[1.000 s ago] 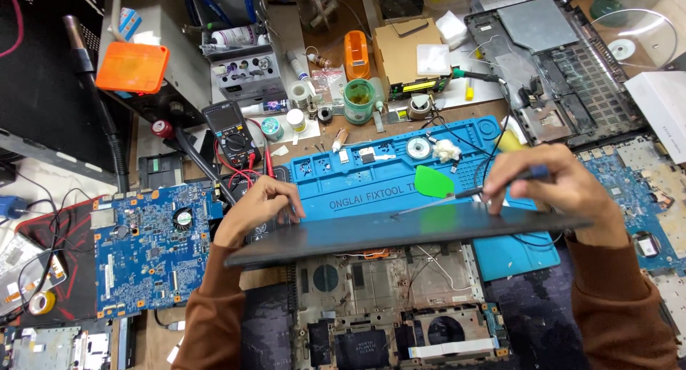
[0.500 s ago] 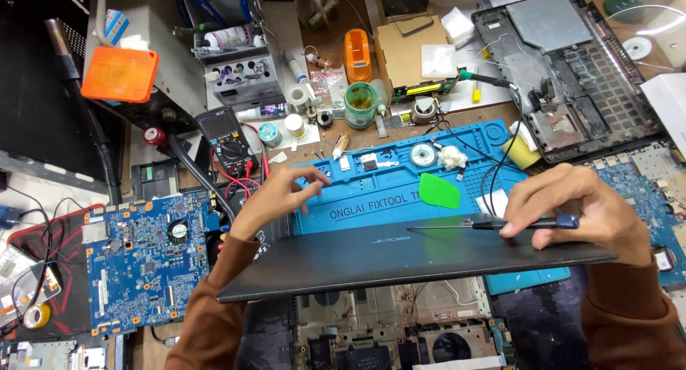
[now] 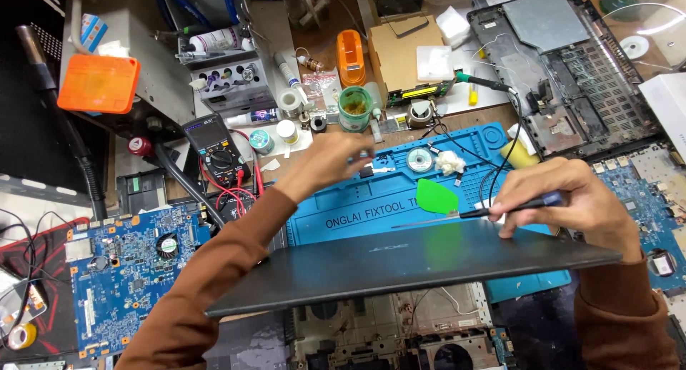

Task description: Connecting internal ribbon cables and routing wires during laptop assembly

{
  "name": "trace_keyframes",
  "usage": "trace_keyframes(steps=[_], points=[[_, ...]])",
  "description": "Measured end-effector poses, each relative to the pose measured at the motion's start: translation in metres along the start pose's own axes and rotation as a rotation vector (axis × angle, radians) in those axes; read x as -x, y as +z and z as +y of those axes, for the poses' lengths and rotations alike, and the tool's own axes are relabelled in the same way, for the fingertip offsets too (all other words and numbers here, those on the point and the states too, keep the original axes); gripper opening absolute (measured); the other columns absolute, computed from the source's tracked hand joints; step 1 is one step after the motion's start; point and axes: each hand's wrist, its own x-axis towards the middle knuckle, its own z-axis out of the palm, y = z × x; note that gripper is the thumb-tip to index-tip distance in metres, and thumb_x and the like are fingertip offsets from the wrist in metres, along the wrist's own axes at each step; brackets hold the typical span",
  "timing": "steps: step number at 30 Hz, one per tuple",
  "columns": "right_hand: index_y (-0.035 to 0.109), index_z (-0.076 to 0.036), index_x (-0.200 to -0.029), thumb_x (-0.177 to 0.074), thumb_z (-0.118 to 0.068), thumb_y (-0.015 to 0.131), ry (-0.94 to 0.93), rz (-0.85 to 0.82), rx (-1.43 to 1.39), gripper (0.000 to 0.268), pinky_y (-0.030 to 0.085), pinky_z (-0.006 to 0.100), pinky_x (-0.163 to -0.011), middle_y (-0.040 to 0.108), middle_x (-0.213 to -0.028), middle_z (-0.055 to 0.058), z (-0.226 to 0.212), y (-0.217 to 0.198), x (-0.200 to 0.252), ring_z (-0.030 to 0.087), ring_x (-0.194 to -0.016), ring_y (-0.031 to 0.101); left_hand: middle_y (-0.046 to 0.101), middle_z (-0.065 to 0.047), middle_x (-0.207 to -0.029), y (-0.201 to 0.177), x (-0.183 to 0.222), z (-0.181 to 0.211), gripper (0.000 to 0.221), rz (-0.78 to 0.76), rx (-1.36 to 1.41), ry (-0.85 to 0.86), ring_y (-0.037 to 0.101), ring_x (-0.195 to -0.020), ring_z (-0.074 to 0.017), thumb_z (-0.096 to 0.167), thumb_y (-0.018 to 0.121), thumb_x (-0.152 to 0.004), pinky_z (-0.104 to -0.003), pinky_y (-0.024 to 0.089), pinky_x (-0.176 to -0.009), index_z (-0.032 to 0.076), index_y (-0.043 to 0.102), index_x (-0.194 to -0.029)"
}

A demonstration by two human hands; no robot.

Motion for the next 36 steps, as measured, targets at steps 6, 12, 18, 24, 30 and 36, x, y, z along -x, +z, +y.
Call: trace_keyframes(steps=[6, 12, 18, 24, 30, 36], points=[[0.080, -0.007, -0.100, -0.085, -0.027, 0.074, -0.007, 0.010, -0.057, 0.025, 0.071, 0.025, -0.055, 0.082, -0.083, 0.012, 0.000, 0.002, -0.001, 0.021, -0.063, 0.084, 0.064, -0.009, -0.086, 0.027, -0.032, 0.010, 0.013, -0.011, -0.280, 0.188, 0.067, -0.071, -0.0263, 0.018, 0.077, -0.092, -0.040, 0.051, -0.042, 0.009, 0.068, -0.096], [0.077, -0.004, -0.101, -0.085, -0.027, 0.073, 0.006, 0.213, -0.015, 0.029, 0.061, 0.025, -0.065, 0.080, -0.076, 0.013, 0.015, -0.001, 0.002, 0.020, -0.060, 0.080, 0.062, -0.012, -0.099, 0.045, -0.038, -0.003, 0.015, 0.008, -0.371, 0.285, 0.056, -0.088, -0.0294, 0.021, 0.066, -0.097, -0.044, 0.049, -0.050, 0.018, 0.072, -0.111], [0.075, -0.003, -0.101, -0.087, -0.030, 0.071, 0.034, 0.340, -0.101, 0.031, 0.067, 0.034, -0.058, 0.073, -0.076, 0.017, 0.028, -0.004, 0.007, 0.031, -0.060, 0.078, 0.065, -0.012, -0.095, 0.060, -0.048, -0.009, 0.014, 0.048, -0.334, 0.333, 0.052, -0.081, -0.0262, 0.012, 0.059, -0.101, -0.041, 0.046, -0.051, 0.011, 0.073, -0.101], [0.074, -0.001, -0.101, -0.088, -0.032, 0.072, 0.024, 0.367, -0.117, 0.034, 0.068, 0.035, -0.058, 0.069, -0.076, 0.016, 0.036, -0.006, 0.012, 0.027, -0.065, 0.076, 0.060, -0.007, -0.087, 0.060, -0.046, -0.012, 0.019, 0.124, -0.276, 0.383, 0.048, -0.077, -0.0252, 0.008, 0.069, -0.092, -0.042, 0.041, -0.052, 0.009, 0.062, -0.074], [0.071, 0.002, -0.109, -0.090, -0.026, 0.072, 0.036, 0.499, -0.208, 0.033, 0.066, 0.035, -0.066, 0.072, -0.087, 0.017, 0.041, -0.008, 0.022, 0.033, -0.068, 0.076, 0.064, -0.004, -0.097, 0.036, -0.033, -0.003, 0.012, -0.020, -0.107, 0.204, 0.053, -0.086, -0.0231, 0.014, 0.074, -0.091, -0.038, 0.052, -0.061, 0.016, 0.063, -0.094], [0.065, -0.002, -0.118, -0.106, -0.027, 0.060, -0.077, 0.542, -0.192, 0.027, 0.069, 0.036, -0.075, 0.073, -0.096, 0.013, 0.036, -0.016, 0.027, 0.026, -0.080, 0.076, 0.058, -0.006, -0.088, -0.018, 0.002, 0.016, 0.005, -0.041, 0.523, -0.119, 0.056, -0.071, -0.0144, 0.006, 0.052, -0.098, -0.019, 0.048, -0.061, 0.009, 0.052, -0.102]])
